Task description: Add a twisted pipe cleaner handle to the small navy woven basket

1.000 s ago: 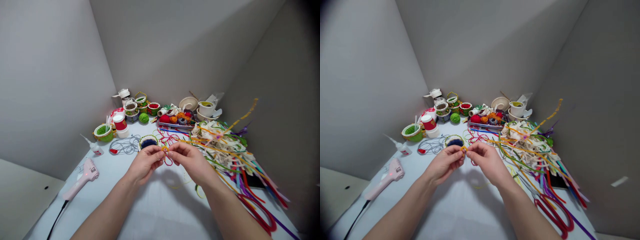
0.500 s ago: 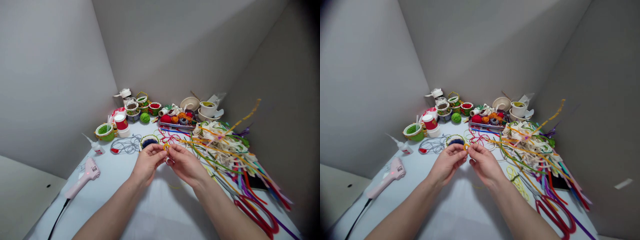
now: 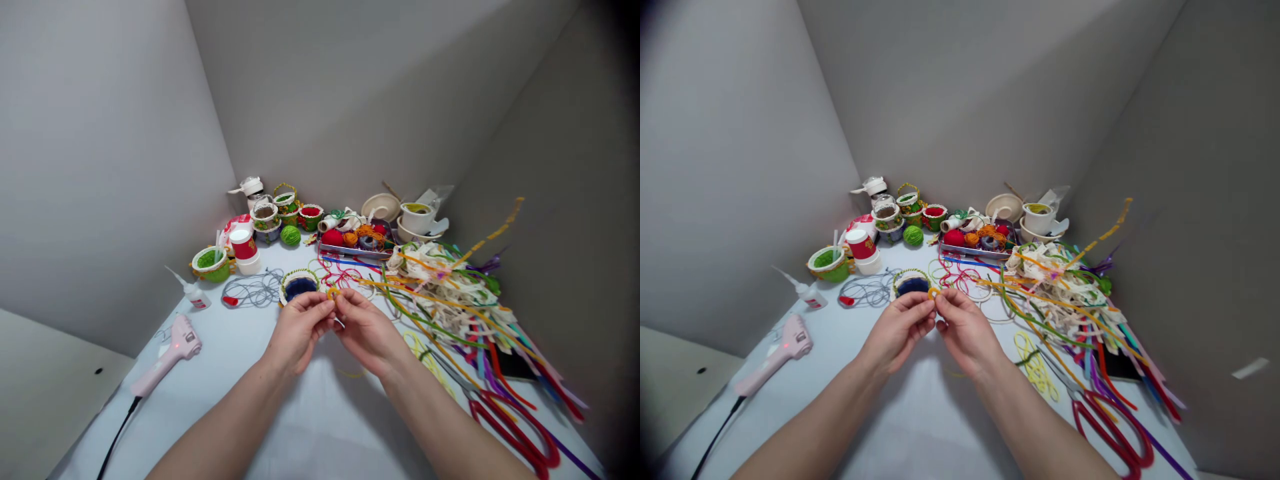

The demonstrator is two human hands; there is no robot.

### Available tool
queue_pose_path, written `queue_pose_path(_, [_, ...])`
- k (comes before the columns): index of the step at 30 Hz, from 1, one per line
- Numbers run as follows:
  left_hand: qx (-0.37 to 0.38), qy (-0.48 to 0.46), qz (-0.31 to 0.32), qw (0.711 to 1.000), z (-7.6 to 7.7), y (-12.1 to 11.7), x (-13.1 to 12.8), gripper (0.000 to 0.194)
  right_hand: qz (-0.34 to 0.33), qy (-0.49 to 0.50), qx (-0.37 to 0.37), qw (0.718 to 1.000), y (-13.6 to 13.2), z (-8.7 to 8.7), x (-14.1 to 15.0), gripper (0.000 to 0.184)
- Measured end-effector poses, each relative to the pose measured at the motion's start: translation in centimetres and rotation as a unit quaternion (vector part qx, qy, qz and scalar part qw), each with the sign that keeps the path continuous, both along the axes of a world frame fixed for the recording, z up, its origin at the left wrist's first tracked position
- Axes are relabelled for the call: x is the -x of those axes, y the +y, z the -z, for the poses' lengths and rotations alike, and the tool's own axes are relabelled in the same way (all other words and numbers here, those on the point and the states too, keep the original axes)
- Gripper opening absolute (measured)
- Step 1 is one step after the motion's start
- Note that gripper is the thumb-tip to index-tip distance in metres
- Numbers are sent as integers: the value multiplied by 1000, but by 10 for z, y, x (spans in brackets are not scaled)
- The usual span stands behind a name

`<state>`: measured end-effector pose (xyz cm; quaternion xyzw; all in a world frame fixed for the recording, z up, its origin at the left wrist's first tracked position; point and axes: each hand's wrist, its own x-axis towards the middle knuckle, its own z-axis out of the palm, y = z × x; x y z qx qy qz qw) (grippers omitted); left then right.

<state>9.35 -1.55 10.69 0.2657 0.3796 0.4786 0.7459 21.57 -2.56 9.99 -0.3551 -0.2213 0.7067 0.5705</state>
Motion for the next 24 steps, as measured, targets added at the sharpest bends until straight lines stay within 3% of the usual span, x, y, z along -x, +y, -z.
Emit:
queue_pose_path(9, [-13, 13, -8, 1000, -1, -1, -3, 27, 40, -8, -23, 999, -1, 6, 3, 26])
queue_pose_path(17, [-49, 0, -57, 997, 2, -3, -7, 31, 25, -32, -7, 999, -1, -1, 3, 21])
queue_pose_path(24, [-149, 136, -60, 978, 6, -3, -6, 30, -47, -116, -37, 991, 6, -9, -18, 14])
